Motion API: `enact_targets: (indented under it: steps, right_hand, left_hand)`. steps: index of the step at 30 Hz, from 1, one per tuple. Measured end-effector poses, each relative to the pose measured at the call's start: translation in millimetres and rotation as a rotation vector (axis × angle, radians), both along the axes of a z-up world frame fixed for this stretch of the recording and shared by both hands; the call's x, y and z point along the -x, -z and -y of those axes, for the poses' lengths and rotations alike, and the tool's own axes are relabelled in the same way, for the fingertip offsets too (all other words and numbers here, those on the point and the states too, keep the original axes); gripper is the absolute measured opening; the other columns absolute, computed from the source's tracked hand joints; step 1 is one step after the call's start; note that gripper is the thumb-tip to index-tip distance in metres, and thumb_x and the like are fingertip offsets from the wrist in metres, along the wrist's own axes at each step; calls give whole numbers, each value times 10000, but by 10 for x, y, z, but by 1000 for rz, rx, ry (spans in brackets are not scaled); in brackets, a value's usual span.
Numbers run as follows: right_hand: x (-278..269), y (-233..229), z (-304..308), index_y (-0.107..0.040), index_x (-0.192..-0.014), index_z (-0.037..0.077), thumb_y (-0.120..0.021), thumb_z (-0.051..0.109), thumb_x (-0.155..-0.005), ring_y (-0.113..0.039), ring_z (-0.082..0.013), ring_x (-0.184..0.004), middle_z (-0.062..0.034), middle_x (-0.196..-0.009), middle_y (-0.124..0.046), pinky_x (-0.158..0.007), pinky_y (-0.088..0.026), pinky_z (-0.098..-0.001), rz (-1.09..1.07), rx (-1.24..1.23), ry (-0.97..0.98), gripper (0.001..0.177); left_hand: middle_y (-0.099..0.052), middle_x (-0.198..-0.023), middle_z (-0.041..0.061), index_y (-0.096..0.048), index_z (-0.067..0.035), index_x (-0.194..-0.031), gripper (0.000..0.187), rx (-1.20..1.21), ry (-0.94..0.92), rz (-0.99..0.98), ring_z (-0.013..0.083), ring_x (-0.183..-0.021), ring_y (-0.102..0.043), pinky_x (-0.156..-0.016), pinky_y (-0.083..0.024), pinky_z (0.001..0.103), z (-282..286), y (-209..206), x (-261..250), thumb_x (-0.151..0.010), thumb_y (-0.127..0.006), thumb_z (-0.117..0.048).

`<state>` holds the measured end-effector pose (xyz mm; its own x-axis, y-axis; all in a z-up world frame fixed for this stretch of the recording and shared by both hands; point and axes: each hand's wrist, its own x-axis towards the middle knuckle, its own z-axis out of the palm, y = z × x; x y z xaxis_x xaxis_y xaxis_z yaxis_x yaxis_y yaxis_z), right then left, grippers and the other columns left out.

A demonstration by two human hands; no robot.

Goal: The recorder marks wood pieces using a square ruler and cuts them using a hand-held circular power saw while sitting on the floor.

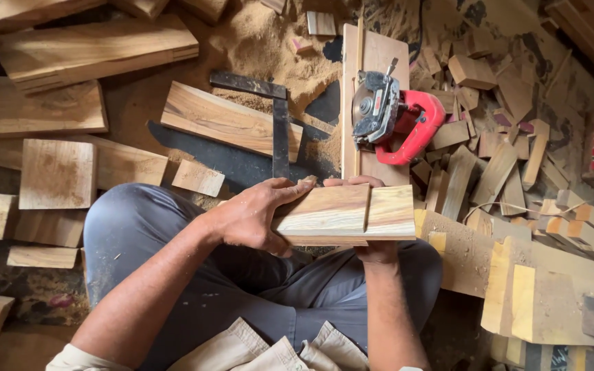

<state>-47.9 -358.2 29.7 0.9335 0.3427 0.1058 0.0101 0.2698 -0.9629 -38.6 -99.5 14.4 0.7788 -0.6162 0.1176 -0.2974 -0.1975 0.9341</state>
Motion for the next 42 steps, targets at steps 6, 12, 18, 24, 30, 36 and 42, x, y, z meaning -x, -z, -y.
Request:
enact_targets:
  steps: [6, 12, 18, 24, 30, 36, 42]
  right_hand:
    - [-17, 114, 69, -474, -1394, -14, -901, 519, -788, -606, -351, -1323, -303, -1393, -605, -1165, -492, -495, -10, 4, 3, 913]
    - [-97, 315, 121, -461, -1423, -1, -760, 488, -892, -590, -383, -1307, -322, -1396, -584, -1144, -471, -501, -212, -214, 38, 782]
    - [-95, 159, -37, -316, -1578, 47, -567, 373, -956, -543, -373, -1357, -236, -1469, -518, -1149, -445, -499, -259, -204, 235, 745]
    - [-57, 177, -83, -269, -1627, 34, -539, 459, -1011, -567, -351, -1317, -243, -1498, -497, -1119, -469, -487, -193, -230, 65, 796]
    - [-61, 193, -21, -322, -1603, -6, -525, 484, -1029, -545, -291, -1353, -219, -1529, -502, -1157, -434, -435, -139, -90, 78, 782]
    - [-83, 199, -51, -328, -1598, 1, -546, 467, -1019, -510, -261, -1387, -194, -1522, -508, -1186, -393, -414, -99, -62, 78, 775]
    - [-78, 253, -33, -348, -1589, -7, -551, 460, -1017, -518, -259, -1375, -191, -1501, -525, -1180, -397, -408, -97, -40, 78, 766]
  left_hand:
    - [-608, -1256, 251, -417, 82, -1490, 1182, -61, 22, -54, 380, -1154, -613, -990, -502, 390, 36, -40, -50, -488, -895, -323]
    - [-608, -1268, 252, -392, 64, -1512, 1190, -80, 11, -161, 351, -1176, -624, -1017, -491, 377, 177, -124, -73, -561, -898, -441]
    - [-560, -1301, 291, -276, 69, -1573, 1221, -47, -195, -404, 356, -1228, -606, -1064, -478, 410, 781, 206, 170, -720, -795, -634]
    - [-540, -1301, 332, -189, 131, -1590, 1264, 23, -313, -284, 401, -1244, -578, -1068, -471, 453, 857, 248, 344, -781, -724, -678]
    - [-504, -1392, 344, -201, 138, -1605, 1189, 85, -356, -127, 422, -1307, -529, -1111, -427, 471, 919, 294, 401, -871, -741, -626]
    - [-558, -1301, 284, -204, 104, -1611, 1153, 123, -349, -208, 366, -1237, -567, -1084, -448, 442, 909, 229, 394, -857, -734, -589]
    - [-560, -1273, 276, -216, 98, -1610, 1145, 130, -350, -249, 356, -1218, -568, -1080, -449, 438, 903, 189, 392, -850, -731, -586]
